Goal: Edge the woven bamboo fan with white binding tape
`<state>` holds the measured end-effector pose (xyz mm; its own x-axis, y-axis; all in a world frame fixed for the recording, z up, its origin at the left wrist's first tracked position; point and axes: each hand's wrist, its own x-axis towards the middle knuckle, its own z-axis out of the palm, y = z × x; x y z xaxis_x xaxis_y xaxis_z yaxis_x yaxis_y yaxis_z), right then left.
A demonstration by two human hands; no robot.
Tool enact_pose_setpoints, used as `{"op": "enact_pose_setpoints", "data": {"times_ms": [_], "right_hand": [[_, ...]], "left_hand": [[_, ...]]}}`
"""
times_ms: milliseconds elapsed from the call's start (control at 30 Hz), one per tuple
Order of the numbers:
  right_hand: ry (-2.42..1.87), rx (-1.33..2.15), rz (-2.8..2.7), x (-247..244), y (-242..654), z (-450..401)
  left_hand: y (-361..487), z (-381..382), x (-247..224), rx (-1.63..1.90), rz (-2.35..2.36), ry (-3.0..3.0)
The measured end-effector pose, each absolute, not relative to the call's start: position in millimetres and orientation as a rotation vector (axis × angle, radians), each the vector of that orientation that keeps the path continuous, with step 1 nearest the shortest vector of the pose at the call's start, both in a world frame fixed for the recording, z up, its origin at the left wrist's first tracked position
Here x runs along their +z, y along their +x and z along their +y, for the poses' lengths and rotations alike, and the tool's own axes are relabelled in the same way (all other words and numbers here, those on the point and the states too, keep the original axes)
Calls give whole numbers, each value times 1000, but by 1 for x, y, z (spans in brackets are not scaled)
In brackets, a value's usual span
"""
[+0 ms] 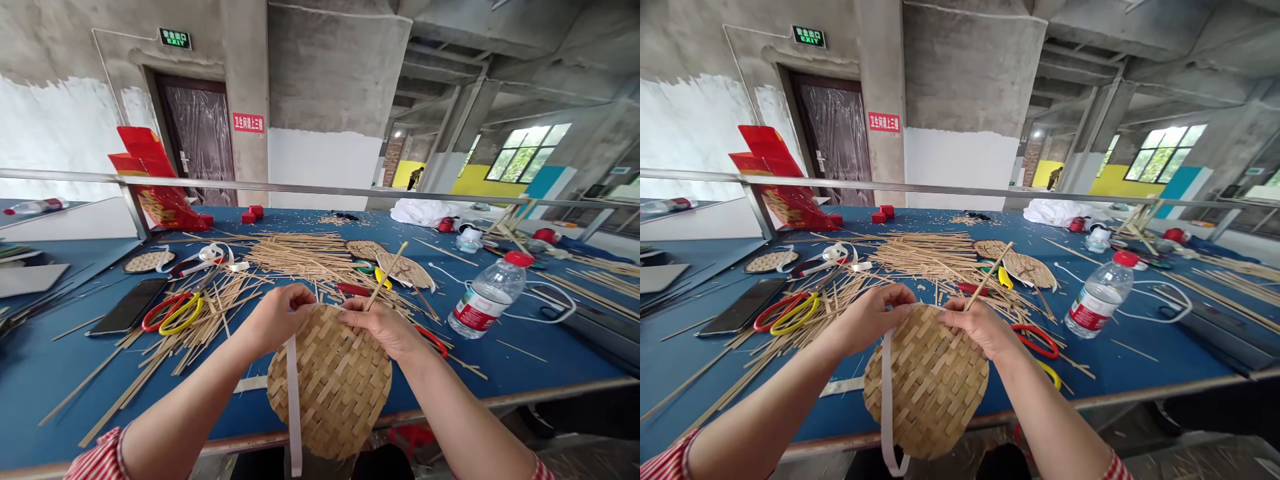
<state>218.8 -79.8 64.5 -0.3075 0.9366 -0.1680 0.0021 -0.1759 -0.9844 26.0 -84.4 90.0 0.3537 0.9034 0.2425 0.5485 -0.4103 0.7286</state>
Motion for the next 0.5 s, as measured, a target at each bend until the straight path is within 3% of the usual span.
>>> {"op": "enact_pose_setpoints", "data": {"times_ms": [500], "right_hand": [[-1180,1568,-1356,67,221,-81]], "left_hand": [[26,-94,83,1006,1296,2214]]}}
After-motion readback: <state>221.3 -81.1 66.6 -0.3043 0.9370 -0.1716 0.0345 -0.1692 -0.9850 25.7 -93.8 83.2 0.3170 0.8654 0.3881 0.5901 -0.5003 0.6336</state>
